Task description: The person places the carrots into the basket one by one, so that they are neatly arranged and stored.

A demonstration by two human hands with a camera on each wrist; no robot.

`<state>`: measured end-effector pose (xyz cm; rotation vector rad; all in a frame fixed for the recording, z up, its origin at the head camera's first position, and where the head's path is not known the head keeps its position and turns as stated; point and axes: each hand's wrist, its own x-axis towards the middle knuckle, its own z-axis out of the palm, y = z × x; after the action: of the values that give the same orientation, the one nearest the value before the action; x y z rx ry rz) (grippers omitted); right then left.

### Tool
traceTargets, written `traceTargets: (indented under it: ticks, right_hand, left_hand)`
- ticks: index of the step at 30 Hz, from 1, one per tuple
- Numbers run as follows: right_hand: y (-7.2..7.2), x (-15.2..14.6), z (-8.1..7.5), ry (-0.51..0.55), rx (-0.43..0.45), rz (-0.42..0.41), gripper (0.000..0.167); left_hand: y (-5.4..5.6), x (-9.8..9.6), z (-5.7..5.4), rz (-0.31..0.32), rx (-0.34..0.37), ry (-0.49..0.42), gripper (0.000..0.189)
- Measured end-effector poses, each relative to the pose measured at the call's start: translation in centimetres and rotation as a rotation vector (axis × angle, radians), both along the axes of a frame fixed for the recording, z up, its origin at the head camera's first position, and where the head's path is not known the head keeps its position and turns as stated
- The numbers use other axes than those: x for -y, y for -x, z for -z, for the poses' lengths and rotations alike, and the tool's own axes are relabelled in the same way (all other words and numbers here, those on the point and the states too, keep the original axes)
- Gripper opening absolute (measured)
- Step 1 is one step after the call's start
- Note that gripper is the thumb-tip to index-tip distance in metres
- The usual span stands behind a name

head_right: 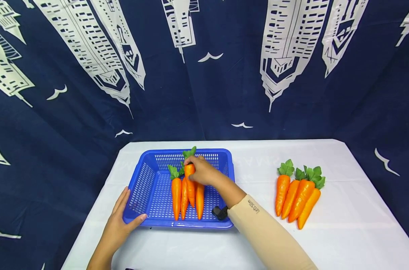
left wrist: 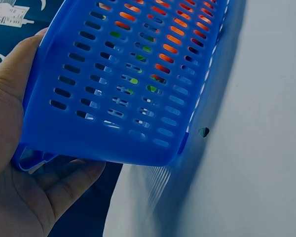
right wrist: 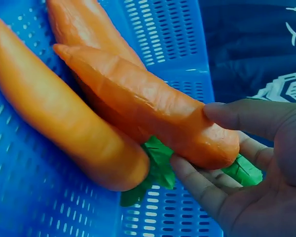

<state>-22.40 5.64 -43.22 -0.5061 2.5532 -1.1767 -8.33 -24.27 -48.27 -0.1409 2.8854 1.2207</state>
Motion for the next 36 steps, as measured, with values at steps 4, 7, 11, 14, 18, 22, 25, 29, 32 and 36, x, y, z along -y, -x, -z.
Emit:
traceTargets:
  ticks: [4, 7, 11, 14, 18, 22, 25, 29, 32, 36]
  right_hand:
    - [0.2, 0.3, 0.5, -0.043, 0.012, -0.011, 0.038]
    - [0.3, 0.5, 0.9, -0.068, 0.022, -0.022, 0.036]
    - [0.4, 0.7, 1.3, -0.079, 0.022, -0.018, 0.036]
    - [0.4, 0.5, 1.4, -0.088, 0.024, 0.009, 0.036]
    - [0.4, 0.2, 1.6, -0.110, 0.042, 0.047, 0.035]
    - [0.6, -0.1, 1.7, -0.123, 0.051, 0.061, 0.035]
    - [0.7, -0.3, 1.8, -0.138, 0.058, 0.067, 0.035]
    - [0.8, -0.5, 2.1, -0.190, 0.084, 0.035, 0.035]
    - [0.9, -0.4, 2.4, -0.217, 0.101, -0.006, 0.034]
    - [0.9, -0.3, 2.9, -0.229, 0.101, -0.032, 0.033]
  left_hand:
    - [-0.1, 0.1, 0.1, -0.002, -0.012, -0.001, 0.108]
    - [0.0, 0.1, 0.1, -0.003, -0.014, -0.001, 0.108]
    - [0.0, 0.1, 0.1, -0.002, -0.017, 0.001, 0.108]
    - [-0.1, 0.1, 0.1, 0.001, -0.021, 0.003, 0.107]
    - [-0.1, 0.1, 0.1, 0.002, -0.022, 0.004, 0.107]
    - [-0.1, 0.0, 0.2, -0.001, -0.019, -0.002, 0.107]
    - [-0.1, 0.0, 0.2, 0.000, -0.022, -0.004, 0.107]
    - [-0.2, 0.0, 0.1, 0.001, -0.029, -0.002, 0.107]
    - [-0.2, 0.0, 0.1, 0.001, -0.033, -0.004, 0.106]
    - [-0.1, 0.0, 0.2, 0.003, -0.036, -0.008, 0.106]
